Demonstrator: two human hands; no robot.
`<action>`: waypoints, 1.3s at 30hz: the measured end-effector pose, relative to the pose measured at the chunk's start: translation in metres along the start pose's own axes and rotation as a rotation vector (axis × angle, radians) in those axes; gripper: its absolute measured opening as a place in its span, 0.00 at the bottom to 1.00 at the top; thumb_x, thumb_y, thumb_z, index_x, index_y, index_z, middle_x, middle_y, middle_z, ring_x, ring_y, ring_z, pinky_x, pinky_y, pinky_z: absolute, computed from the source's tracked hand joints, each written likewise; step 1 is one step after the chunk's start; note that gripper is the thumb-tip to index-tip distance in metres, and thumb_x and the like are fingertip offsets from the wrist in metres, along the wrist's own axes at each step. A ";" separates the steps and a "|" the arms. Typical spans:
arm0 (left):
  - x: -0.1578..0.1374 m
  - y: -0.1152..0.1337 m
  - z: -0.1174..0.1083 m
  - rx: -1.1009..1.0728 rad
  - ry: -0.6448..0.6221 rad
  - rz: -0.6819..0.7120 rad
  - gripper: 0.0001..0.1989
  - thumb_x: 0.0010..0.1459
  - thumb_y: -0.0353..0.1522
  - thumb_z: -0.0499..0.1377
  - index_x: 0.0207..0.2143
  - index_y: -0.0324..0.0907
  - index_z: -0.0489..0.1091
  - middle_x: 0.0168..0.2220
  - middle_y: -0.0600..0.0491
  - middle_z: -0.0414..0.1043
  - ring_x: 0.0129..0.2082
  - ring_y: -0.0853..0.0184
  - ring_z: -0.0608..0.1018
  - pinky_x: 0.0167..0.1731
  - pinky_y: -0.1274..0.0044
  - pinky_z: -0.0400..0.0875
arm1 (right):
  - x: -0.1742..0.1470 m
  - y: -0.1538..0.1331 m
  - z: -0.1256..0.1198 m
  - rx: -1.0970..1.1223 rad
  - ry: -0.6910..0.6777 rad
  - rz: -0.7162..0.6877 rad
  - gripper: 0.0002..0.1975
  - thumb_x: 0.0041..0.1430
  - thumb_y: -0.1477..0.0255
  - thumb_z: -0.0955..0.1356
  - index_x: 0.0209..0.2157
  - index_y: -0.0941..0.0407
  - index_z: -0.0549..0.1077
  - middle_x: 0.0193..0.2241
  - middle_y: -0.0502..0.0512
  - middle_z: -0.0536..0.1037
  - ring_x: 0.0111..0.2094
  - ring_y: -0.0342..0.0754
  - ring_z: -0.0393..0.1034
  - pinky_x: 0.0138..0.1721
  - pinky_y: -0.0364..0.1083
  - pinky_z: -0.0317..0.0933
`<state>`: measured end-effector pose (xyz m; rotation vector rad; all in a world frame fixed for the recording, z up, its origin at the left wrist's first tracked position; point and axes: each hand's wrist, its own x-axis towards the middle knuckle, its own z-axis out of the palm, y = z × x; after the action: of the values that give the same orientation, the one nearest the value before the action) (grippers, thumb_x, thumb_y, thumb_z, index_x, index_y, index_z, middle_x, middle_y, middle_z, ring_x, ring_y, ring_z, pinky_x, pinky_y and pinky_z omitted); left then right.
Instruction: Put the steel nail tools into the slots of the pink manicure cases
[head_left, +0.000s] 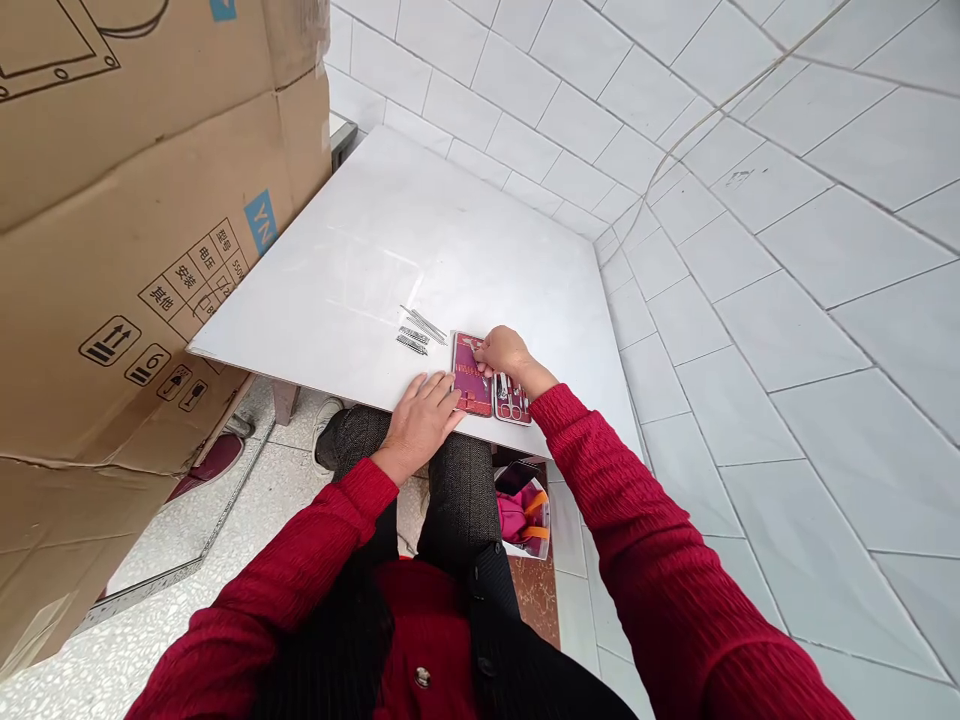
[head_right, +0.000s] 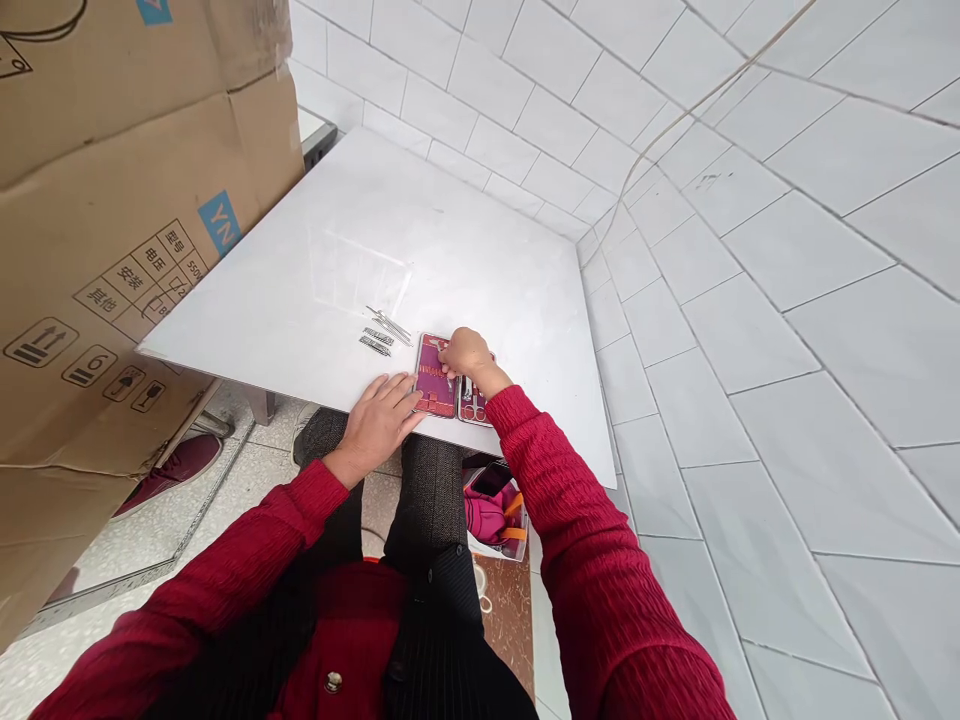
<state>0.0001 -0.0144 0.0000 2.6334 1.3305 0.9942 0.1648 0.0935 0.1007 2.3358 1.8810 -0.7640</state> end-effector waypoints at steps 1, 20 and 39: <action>0.000 0.000 0.000 0.002 0.003 0.001 0.14 0.69 0.36 0.59 0.52 0.40 0.76 0.61 0.42 0.74 0.63 0.55 0.73 0.65 0.59 0.65 | 0.002 0.003 0.001 0.071 -0.010 -0.002 0.18 0.57 0.80 0.69 0.15 0.56 0.70 0.13 0.50 0.73 0.17 0.41 0.66 0.26 0.39 0.63; -0.001 0.001 -0.001 0.027 -0.002 0.001 0.13 0.70 0.36 0.58 0.52 0.41 0.76 0.61 0.44 0.73 0.63 0.56 0.73 0.65 0.61 0.65 | 0.054 -0.069 0.003 0.170 0.062 -0.358 0.11 0.57 0.80 0.68 0.21 0.59 0.74 0.17 0.51 0.76 0.18 0.40 0.69 0.29 0.38 0.65; -0.001 -0.001 0.004 0.010 0.026 0.005 0.15 0.69 0.37 0.59 0.52 0.39 0.76 0.61 0.42 0.74 0.63 0.55 0.73 0.65 0.60 0.64 | -0.017 0.001 0.008 -0.507 0.243 -0.025 0.12 0.67 0.69 0.67 0.44 0.60 0.81 0.43 0.69 0.83 0.47 0.58 0.79 0.41 0.46 0.67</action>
<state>0.0011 -0.0137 -0.0042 2.6415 1.3379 1.0291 0.1606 0.0751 0.1002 2.1463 1.9044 0.0148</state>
